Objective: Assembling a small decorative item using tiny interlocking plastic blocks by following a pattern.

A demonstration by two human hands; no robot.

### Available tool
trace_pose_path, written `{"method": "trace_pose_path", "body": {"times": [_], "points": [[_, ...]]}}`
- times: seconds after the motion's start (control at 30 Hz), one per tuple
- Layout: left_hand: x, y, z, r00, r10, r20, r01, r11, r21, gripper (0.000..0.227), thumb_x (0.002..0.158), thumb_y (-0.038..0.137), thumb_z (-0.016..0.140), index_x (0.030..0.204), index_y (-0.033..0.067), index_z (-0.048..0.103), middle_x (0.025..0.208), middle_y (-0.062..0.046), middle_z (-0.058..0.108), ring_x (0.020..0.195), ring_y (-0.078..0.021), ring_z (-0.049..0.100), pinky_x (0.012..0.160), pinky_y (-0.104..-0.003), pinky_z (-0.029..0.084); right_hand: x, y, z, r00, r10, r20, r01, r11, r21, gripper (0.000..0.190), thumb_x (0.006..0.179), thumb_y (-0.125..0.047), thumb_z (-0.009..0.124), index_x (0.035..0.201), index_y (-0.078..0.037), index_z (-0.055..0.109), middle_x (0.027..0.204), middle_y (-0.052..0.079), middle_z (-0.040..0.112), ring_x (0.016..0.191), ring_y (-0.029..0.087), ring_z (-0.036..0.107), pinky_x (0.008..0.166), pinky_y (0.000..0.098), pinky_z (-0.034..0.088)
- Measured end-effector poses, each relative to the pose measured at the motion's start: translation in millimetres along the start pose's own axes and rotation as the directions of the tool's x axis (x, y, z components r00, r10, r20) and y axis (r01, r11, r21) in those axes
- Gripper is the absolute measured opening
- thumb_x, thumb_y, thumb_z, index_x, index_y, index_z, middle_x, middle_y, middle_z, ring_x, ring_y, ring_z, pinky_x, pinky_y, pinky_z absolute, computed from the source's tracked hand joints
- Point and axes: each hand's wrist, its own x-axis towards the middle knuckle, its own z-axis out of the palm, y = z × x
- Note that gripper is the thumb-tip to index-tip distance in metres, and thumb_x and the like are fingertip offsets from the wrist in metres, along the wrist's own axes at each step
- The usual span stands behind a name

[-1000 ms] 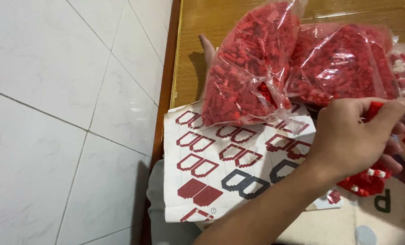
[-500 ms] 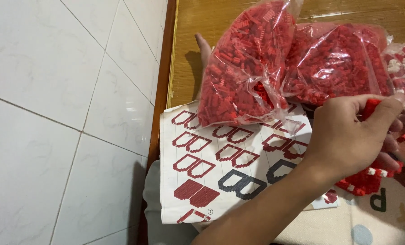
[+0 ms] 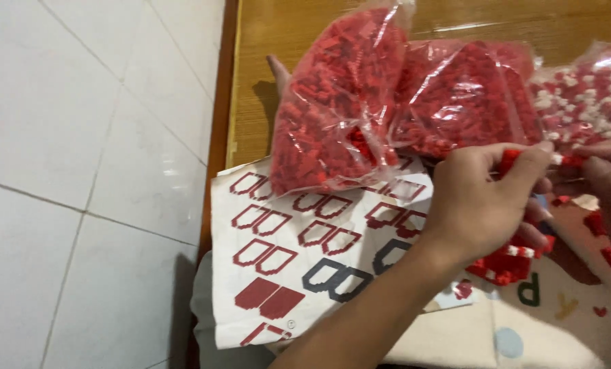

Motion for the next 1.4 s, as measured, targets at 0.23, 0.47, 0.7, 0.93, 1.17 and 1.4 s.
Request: {"method": "trace_pose_path", "body": {"times": [0.23,0.47,0.7,0.93,1.17,1.4], "points": [[-1,5,3,1.0,-0.024,-0.014,0.024,1.0,0.013,0.044,0.103,0.033,0.056,0.091,-0.0087,0.064,0.072,-0.022,0.064,0.044,-0.0323,0.062,0.038,-0.033,0.051,-8,-52,18,0.997,-0.069,0.035,0.074,0.98,-0.185,0.025,0.117,-0.007,0.046,0.14,0.002,0.054,0.129,0.019,0.06,0.106,0.034,0.069,0.094,0.044,0.062],[-2,6,2,0.999,-0.032,-0.015,0.032,0.999,0.011,0.043,0.103,0.031,0.056,0.093,-0.0097,0.064,0.072,-0.023,0.064,0.044,-0.0336,0.062,0.037,-0.035,0.052,-10,-61,22,0.993,-0.112,0.048,0.119,0.977,-0.177,0.023,0.114,-0.006,0.05,0.135,0.001,0.055,0.129,0.017,0.058,0.111,0.033,0.069,0.095,0.0432,0.064],[-2,9,2,0.999,-0.02,-0.035,0.021,0.999,0.035,0.042,0.104,0.03,0.057,0.088,-0.0083,0.063,0.067,-0.021,0.064,0.045,-0.0285,0.062,0.04,-0.034,0.054,-12,-80,39,0.995,-0.104,0.006,0.104,0.995,-0.006,0.02,0.106,0.001,0.056,0.125,0.003,0.062,0.113,0.019,0.066,0.097,0.029,0.074,0.094,0.0341,0.065],[-1,9,3,0.998,-0.034,-0.051,0.037,0.997,0.064,0.043,0.103,0.031,0.058,0.082,-0.0057,0.064,0.063,-0.019,0.063,0.044,-0.03,0.063,0.038,-0.033,0.051,-19,-106,56,0.997,-0.035,-0.062,0.034,0.999,-0.005,0.016,0.105,0.001,0.059,0.12,0.002,0.063,0.11,0.017,0.067,0.1,0.029,0.075,0.096,0.0368,0.067],[-1,10,4,0.998,-0.05,-0.048,0.053,0.997,0.057,0.042,0.104,0.03,0.058,0.085,-0.0064,0.065,0.064,-0.018,0.063,0.044,-0.0283,0.062,0.039,-0.033,0.054,-21,-122,66,0.992,0.02,-0.126,-0.017,1.0,0.019,0.012,0.107,0.004,0.058,0.117,0.006,0.063,0.104,0.022,0.068,0.094,0.03,0.074,0.093,0.0339,0.065],[-1,9,3,0.998,-0.027,-0.048,0.031,0.995,0.091,0.04,0.102,0.031,0.058,0.09,-0.0057,0.068,0.065,-0.016,0.064,0.044,-0.0266,0.062,0.041,-0.033,0.054,-18,-116,62,0.995,-0.02,-0.101,0.019,1.0,-0.006,0.013,0.107,0.004,0.058,0.118,0.007,0.063,0.105,0.022,0.067,0.095,0.032,0.074,0.093,0.0366,0.067]]}}
